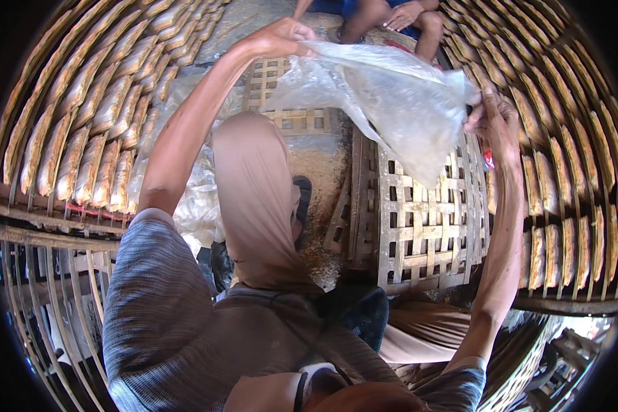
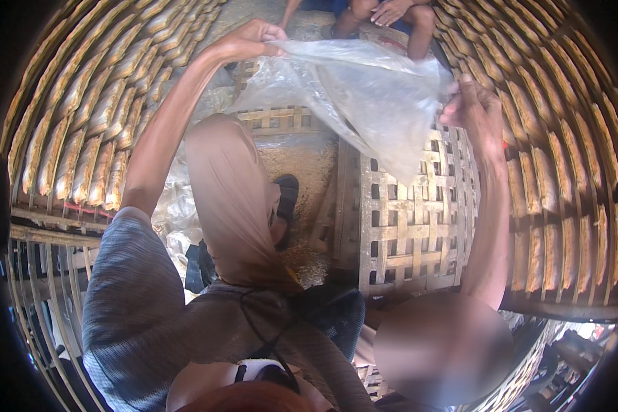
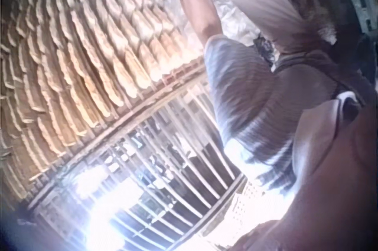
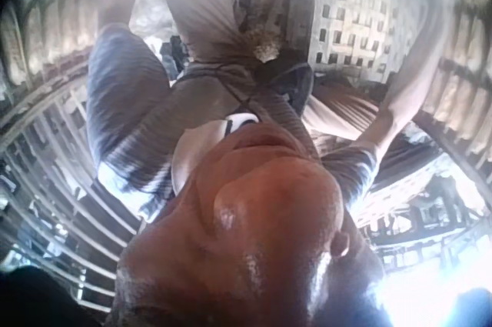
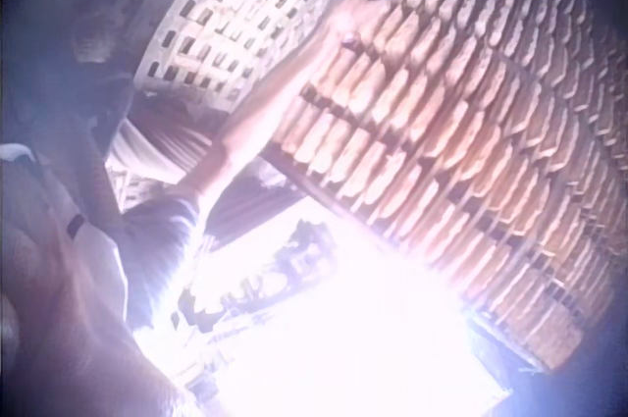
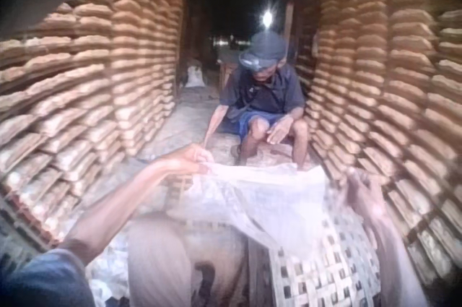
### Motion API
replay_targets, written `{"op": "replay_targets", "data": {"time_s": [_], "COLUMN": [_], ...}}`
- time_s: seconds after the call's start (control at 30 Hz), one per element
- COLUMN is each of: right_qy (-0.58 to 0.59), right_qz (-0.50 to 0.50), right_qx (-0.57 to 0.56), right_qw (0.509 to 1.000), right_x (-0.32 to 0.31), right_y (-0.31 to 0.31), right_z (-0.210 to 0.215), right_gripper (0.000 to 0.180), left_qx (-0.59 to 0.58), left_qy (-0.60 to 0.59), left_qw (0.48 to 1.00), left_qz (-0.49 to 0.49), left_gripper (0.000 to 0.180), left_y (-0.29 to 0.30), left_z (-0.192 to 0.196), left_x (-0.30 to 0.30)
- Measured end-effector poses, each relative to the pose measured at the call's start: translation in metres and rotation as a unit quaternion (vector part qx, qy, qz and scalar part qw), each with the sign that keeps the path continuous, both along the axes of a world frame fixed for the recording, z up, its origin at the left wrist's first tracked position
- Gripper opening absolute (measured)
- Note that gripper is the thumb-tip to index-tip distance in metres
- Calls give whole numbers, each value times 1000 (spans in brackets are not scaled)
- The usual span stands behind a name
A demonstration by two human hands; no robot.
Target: The person sits on the floor and assembles a wooden lattice panel by hand, interlocking slats and adjusting the frame. They handle multiple lattice pieces and a plastic bag, then continue fitting and aligning the wooden components.
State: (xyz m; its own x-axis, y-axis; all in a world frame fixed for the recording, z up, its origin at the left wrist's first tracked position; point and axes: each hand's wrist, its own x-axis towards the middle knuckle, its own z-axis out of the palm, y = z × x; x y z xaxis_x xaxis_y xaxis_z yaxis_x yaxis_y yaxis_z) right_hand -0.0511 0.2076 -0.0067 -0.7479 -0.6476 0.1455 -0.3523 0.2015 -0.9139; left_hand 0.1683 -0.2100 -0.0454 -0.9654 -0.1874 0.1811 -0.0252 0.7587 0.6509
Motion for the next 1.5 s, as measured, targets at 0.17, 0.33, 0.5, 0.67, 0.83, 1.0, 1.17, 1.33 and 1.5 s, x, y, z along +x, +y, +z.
{"op": "replay_targets", "data": {"time_s": [0.17,0.33,0.5,0.67,0.83,1.0,1.17,1.33,1.5], "right_qy": [195,280,184,143,54,-97,-360,-408,-430], "right_qz": [-44,54,106,63,80,127,8,-36,-97], "right_qx": [6,174,254,125,155,121,12,14,7], "right_qw": [980,942,944,980,983,980,933,912,898], "right_x": [28,105,76,21,8,24,51,9,26], "right_y": [11,-59,-92,-71,-67,-107,-205,-273,-307], "right_z": [-7,-35,-56,-57,-97,-181,-264,-359,-408], "right_gripper": [57,88,44,28,37,35,26,21,34], "left_qx": [120,107,56,-104,-131,-325,-382,-480,-195], "left_qy": [16,22,-22,-154,-218,-175,76,168,-28], "left_qw": [993,994,998,982,966,915,874,810,900], "left_qz": [5,-25,-27,-25,41,160,292,293,389], "left_gripper": [26,29,26,30,28,43,49,72,100], "left_y": [19,72,66,-12,-50,-96,-125,-74,-36], "left_z": [-6,12,22,-29,-68,-104,-118,-163,-266], "left_x": [-17,-41,-24,-9,-12,-42,-92,-74,-29]}}
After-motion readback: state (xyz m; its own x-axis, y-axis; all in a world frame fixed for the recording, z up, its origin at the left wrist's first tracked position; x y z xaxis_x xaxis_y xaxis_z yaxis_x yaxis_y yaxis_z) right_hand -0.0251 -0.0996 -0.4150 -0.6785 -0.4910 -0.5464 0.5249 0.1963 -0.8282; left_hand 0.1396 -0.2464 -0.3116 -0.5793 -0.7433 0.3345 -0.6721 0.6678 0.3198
